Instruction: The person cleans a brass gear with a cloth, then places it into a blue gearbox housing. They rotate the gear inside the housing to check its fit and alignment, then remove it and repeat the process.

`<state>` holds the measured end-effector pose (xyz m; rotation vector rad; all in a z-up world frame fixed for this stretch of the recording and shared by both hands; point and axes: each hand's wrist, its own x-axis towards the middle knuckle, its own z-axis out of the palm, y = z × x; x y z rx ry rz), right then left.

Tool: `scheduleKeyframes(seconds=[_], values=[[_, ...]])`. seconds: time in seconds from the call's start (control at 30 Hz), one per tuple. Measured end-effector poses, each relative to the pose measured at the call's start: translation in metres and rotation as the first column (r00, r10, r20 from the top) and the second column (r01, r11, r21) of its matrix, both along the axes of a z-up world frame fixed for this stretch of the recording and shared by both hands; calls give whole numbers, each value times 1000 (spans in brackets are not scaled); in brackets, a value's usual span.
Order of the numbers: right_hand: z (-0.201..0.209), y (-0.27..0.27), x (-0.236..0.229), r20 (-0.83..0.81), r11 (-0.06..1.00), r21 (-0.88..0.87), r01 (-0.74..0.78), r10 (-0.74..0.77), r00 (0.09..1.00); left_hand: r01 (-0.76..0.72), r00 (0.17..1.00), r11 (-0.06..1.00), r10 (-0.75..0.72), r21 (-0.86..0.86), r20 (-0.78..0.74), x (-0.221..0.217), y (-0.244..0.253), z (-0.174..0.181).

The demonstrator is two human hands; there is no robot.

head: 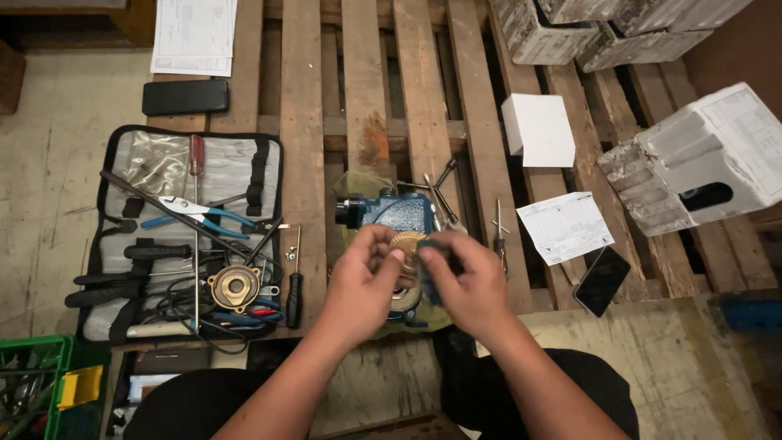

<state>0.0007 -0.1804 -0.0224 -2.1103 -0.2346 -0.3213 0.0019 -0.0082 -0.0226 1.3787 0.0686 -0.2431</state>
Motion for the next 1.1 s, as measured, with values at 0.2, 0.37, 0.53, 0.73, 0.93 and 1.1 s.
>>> scheduleKeyframes(seconds=[0.2,0.37,0.53,0.73,0.93,1.1], values=[[15,30,-19,99,992,36,-117,113,989,-162,973,780,24,-604,-230,-8,-11,15],[24,19,-15,112,979,173,-110,91,989,-200,967,547,-21,-813,-252,-4,-10,0],[25,8,-11,56,942,325,-86,72,996,-145,984,508,-12,-849,-175,-1,-5,19],[22,14,-22,-20,898,438,-26,38,999,-48,996,509,-41,-859,-80,-5,-9,19],[52,29,-29,-9,965,259,-49,53,999,70,991,373,-131,-925,22,-13,-6,22],[66,32,-40,228,985,-77,-155,169,959,104,985,459,-173,-882,27,-15,1,35]])
